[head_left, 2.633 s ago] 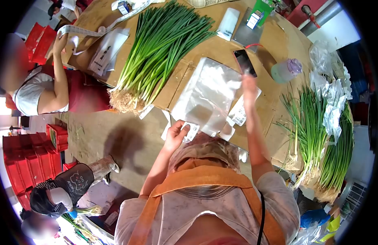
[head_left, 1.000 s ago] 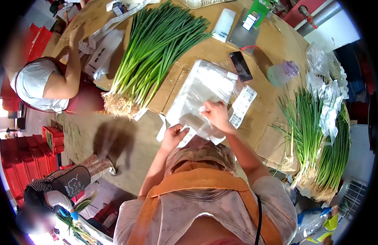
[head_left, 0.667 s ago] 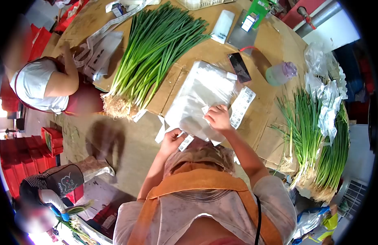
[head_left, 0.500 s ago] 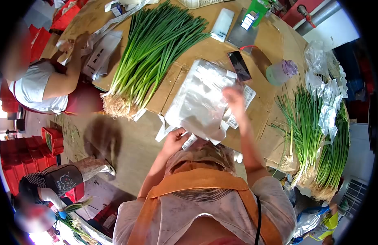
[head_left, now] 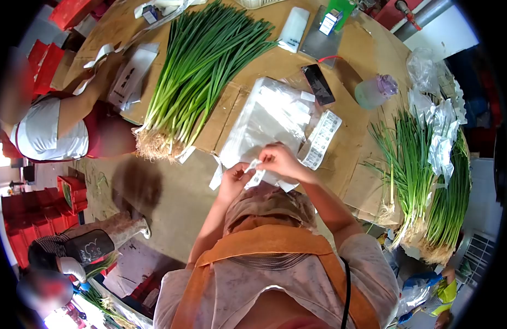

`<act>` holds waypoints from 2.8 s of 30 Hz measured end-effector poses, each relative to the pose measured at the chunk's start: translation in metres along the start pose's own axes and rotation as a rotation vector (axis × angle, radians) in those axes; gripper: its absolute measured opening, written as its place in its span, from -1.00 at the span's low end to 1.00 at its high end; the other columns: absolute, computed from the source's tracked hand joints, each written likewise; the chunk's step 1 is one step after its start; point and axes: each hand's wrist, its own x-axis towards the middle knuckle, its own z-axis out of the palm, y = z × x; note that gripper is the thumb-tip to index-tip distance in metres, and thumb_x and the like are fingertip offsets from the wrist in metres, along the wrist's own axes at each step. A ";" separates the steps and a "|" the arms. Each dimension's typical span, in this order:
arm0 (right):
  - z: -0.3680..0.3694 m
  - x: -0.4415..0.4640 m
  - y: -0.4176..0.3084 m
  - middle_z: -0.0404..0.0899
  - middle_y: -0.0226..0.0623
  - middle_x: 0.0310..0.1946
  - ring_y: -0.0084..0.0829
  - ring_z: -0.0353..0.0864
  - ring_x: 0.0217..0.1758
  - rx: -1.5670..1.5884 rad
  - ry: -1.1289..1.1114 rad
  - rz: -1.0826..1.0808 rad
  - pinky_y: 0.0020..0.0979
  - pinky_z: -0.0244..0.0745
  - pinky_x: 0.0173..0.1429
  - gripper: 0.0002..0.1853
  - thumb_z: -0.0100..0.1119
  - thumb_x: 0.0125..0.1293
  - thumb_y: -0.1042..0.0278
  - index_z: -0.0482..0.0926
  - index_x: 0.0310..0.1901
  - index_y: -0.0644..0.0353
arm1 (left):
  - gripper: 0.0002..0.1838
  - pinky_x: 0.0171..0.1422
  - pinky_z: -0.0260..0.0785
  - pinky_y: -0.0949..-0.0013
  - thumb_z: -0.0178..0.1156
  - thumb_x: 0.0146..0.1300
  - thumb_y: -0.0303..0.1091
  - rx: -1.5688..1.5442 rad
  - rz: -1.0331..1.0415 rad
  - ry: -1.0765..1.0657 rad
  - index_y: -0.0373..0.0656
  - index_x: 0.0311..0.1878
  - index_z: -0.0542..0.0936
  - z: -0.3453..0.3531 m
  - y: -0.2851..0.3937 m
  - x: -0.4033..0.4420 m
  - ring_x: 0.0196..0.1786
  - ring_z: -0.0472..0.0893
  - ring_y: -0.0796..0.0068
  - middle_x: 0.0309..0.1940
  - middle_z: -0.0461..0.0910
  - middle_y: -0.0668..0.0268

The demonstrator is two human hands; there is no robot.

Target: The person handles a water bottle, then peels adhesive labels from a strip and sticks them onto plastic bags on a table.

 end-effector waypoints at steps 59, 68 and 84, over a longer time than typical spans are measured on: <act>-0.011 -0.014 0.048 0.51 -0.43 -0.37 -0.40 0.50 -0.24 -0.702 0.214 -0.228 -0.28 0.11 0.09 -0.85 0.26 0.06 0.18 0.59 -0.37 0.00 | -0.86 -0.21 0.30 0.57 0.07 0.22 -0.60 -0.167 0.092 -0.092 -0.25 -0.45 0.37 -0.019 -0.020 0.000 -0.20 0.43 0.67 -0.15 0.55 0.18; -0.130 0.005 0.022 0.51 -0.29 -0.28 -0.31 0.45 -0.25 -0.393 1.286 0.022 -0.29 0.33 -0.11 -0.93 0.11 0.15 0.57 0.50 -0.31 0.23 | -0.89 -0.29 0.27 0.55 0.06 0.24 -0.59 -0.172 0.048 -0.069 -0.26 -0.42 0.40 -0.014 0.002 -0.001 -0.33 0.44 0.65 -0.40 0.53 0.29; -0.004 0.001 -0.010 0.56 -0.41 -0.48 -0.63 0.47 -0.41 0.330 -0.200 0.207 -0.56 0.38 -0.30 -0.76 0.38 0.05 0.35 0.55 -0.36 0.30 | -0.93 -0.31 0.26 0.62 0.16 0.26 -0.51 0.002 0.117 -0.082 -0.28 -0.21 0.54 -0.002 0.009 0.003 -0.36 0.40 0.75 -0.41 0.51 0.47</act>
